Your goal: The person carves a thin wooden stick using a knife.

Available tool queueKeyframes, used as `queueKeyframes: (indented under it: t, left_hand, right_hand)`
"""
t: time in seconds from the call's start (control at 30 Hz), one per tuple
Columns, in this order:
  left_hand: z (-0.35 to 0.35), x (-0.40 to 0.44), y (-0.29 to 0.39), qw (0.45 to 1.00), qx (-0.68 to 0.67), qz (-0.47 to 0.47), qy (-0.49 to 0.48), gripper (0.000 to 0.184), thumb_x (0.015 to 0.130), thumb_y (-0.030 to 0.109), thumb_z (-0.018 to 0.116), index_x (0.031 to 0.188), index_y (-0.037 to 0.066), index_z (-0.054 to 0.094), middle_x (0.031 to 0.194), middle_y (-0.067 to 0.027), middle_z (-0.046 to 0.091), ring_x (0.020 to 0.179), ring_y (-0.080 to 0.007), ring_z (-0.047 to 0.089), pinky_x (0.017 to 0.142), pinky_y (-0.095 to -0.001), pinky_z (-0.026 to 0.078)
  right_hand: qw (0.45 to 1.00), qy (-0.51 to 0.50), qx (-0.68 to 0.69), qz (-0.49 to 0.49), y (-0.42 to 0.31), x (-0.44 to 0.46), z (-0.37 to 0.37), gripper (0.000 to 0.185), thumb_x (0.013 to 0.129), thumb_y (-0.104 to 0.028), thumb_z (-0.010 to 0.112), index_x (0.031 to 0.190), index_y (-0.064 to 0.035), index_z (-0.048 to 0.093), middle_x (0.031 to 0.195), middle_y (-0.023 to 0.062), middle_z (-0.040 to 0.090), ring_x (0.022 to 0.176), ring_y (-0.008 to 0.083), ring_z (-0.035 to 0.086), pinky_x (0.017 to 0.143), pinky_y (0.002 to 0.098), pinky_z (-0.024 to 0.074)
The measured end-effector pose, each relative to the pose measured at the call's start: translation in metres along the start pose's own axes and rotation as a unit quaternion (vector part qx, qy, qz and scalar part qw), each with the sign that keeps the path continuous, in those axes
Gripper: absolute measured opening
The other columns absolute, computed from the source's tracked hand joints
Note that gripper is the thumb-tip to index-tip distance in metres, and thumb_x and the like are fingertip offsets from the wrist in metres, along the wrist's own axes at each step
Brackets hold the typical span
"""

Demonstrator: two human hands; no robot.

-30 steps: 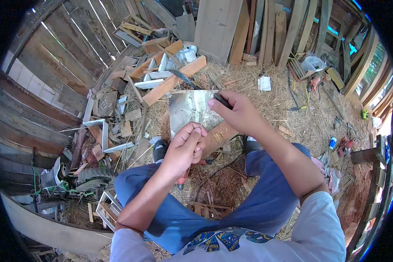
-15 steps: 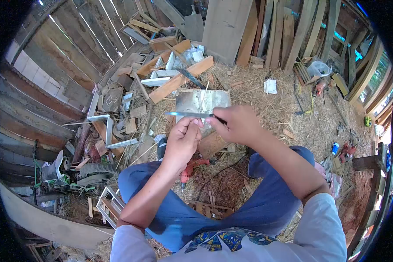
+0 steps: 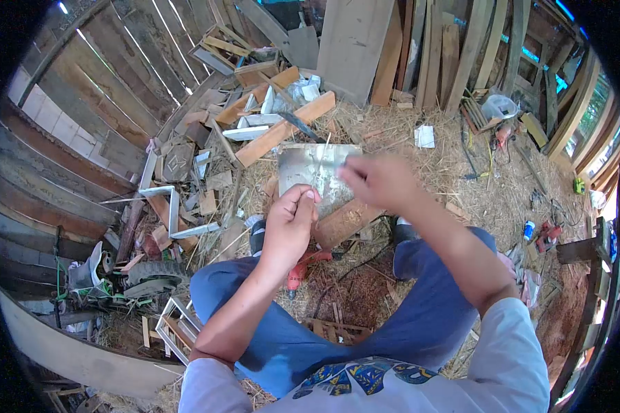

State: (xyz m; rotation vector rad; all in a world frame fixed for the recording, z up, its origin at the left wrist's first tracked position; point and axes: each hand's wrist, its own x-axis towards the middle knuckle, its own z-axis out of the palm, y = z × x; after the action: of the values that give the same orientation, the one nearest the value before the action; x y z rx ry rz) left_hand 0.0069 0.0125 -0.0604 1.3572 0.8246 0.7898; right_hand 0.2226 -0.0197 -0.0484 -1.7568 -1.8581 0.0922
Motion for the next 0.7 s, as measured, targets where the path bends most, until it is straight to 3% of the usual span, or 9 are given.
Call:
queueKeyframes:
  t: [0.03,0.13,0.17,0.33,0.43,0.57,0.63,0.7]
  left_hand:
    - [-0.001,0.000,-0.003,1.000,0.018,0.023,0.005,0.017,0.108,0.018,0.050,0.098,0.008,0.060,0.067,0.0062,0.046,0.050,-0.0003,0.032,0.044,-0.0214,0.023]
    - [-0.004,0.005,-0.014,0.996,0.057,0.066,0.019,0.019,0.107,0.018,0.051,0.097,0.007,0.062,0.068,0.0067,0.045,0.055,-0.0007,0.033,0.048,-0.0219,0.026]
    - [-0.005,0.008,-0.017,0.996,0.056,0.064,0.016,0.019,0.107,0.018,0.051,0.097,0.007,0.062,0.068,0.0067,0.045,0.055,-0.0007,0.033,0.048,-0.0219,0.026]
    - [-0.009,0.009,-0.014,0.997,0.069,0.030,0.033,0.018,0.106,0.017,0.052,0.096,0.008,0.063,0.070,0.0075,0.045,0.061,-0.0017,0.037,0.053,-0.0216,0.027]
    - [-0.009,0.012,-0.013,0.998,0.047,0.018,0.027,0.018,0.107,0.018,0.052,0.096,0.008,0.063,0.070,0.0073,0.046,0.060,-0.0017,0.037,0.053,-0.0219,0.027]
    - [-0.012,0.016,-0.027,0.996,0.041,0.073,0.025,0.019,0.107,0.019,0.051,0.096,0.008,0.063,0.069,0.0071,0.045,0.059,-0.0017,0.036,0.052,-0.0223,0.027]
    - [-0.008,0.009,-0.017,0.998,0.052,0.014,0.020,0.019,0.107,0.017,0.050,0.097,0.008,0.063,0.068,0.0072,0.044,0.060,-0.0017,0.036,0.053,-0.0223,0.027]
    - [-0.005,0.004,-0.016,0.998,0.059,0.016,0.013,0.018,0.107,0.016,0.050,0.097,0.007,0.062,0.068,0.0074,0.043,0.060,-0.0017,0.035,0.054,-0.0223,0.027]
  right_hand:
    - [0.999,-0.022,-0.022,-0.036,-0.008,-0.007,0.002,0.036,0.094,-0.047,0.062,0.078,-0.0152,0.068,0.065,0.0109,0.066,0.060,0.0352,0.066,0.056,0.0480,0.0518]
    - [0.999,-0.008,-0.034,-0.018,-0.008,-0.003,0.009,0.037,0.094,-0.047,0.062,0.076,-0.0150,0.067,0.063,0.0107,0.065,0.060,0.0352,0.066,0.056,0.0483,0.0520]
    - [0.999,-0.020,-0.027,-0.013,-0.004,0.003,0.002,0.037,0.096,-0.044,0.061,0.076,-0.0124,0.062,0.061,0.0125,0.060,0.058,0.0356,0.064,0.054,0.0469,0.0491]
    - [0.997,-0.020,-0.046,-0.061,-0.009,0.000,0.012,0.040,0.095,-0.046,0.062,0.073,-0.0128,0.063,0.058,0.0113,0.060,0.055,0.0355,0.062,0.051,0.0462,0.0482]
    - [0.999,-0.028,-0.044,-0.015,0.008,0.011,0.011,0.041,0.095,-0.049,0.058,0.075,-0.0137,0.065,0.062,0.0123,0.064,0.060,0.0358,0.067,0.056,0.0485,0.0528]
    - [0.996,-0.031,-0.054,-0.056,-0.004,0.002,0.015,0.040,0.095,-0.049,0.059,0.077,-0.0136,0.067,0.063,0.0114,0.065,0.061,0.0357,0.067,0.056,0.0485,0.0528]
    - [0.999,-0.026,-0.035,0.024,0.010,0.006,0.015,0.038,0.095,-0.048,0.059,0.081,-0.0150,0.069,0.065,0.0107,0.066,0.062,0.0357,0.067,0.058,0.0494,0.0532]
    - [0.998,-0.016,-0.049,0.021,0.018,0.011,0.005,0.037,0.095,-0.049,0.058,0.083,-0.0161,0.070,0.066,0.0104,0.066,0.063,0.0356,0.068,0.058,0.0497,0.0535]
